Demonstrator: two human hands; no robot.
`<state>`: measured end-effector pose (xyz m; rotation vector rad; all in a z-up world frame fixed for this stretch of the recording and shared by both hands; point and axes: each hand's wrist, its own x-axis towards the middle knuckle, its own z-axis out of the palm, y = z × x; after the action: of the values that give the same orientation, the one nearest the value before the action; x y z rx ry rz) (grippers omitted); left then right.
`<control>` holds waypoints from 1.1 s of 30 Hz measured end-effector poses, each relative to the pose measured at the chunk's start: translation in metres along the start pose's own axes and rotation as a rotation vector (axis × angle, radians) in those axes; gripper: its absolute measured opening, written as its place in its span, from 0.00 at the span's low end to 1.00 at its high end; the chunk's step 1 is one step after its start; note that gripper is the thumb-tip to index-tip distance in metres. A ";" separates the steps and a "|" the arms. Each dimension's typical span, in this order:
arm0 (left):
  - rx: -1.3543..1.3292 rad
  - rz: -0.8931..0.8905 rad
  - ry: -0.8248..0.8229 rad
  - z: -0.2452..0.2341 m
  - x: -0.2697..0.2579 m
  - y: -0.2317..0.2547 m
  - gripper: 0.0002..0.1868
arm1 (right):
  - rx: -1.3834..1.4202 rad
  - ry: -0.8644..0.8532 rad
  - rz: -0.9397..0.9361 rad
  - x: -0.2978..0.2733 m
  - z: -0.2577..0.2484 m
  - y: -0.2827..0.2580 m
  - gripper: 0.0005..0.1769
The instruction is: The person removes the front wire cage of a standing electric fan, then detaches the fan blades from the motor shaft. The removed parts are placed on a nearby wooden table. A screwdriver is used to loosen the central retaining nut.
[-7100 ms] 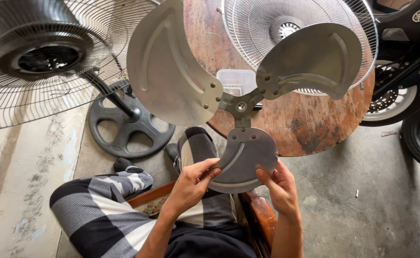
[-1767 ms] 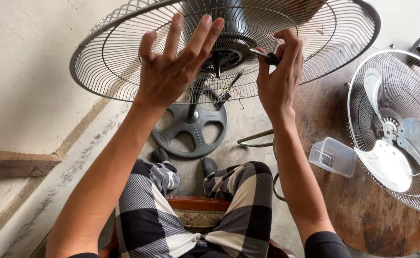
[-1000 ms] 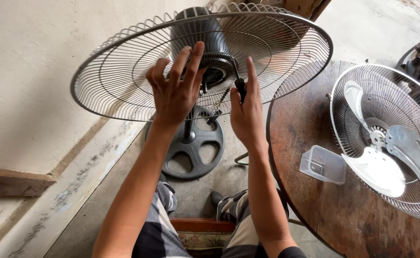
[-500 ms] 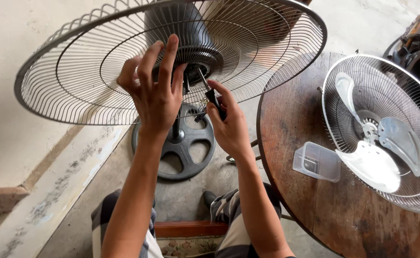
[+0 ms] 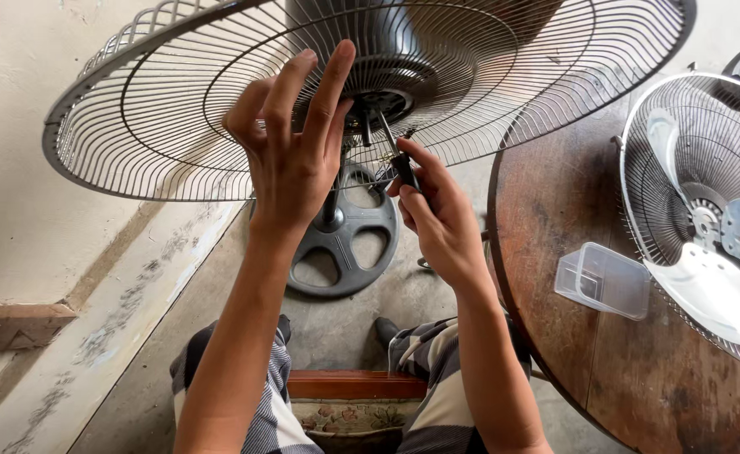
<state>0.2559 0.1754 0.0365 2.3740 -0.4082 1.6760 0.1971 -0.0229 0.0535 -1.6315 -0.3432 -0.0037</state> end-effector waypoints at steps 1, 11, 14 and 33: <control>0.002 -0.002 0.004 0.002 -0.001 0.001 0.40 | 0.007 0.007 0.002 0.000 0.001 -0.001 0.28; 0.039 -0.007 0.043 0.006 -0.002 0.003 0.37 | 0.044 0.055 0.016 -0.002 0.006 -0.012 0.27; 0.040 -0.014 0.037 0.005 -0.002 0.005 0.36 | 0.073 0.048 0.022 -0.002 0.006 -0.013 0.28; -0.780 -0.541 -0.254 -0.023 -0.006 0.027 0.07 | 0.481 0.032 0.124 -0.003 0.011 -0.019 0.29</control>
<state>0.2241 0.1583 0.0384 1.8582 -0.3309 0.7757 0.1881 -0.0117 0.0707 -1.1714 -0.1973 0.1371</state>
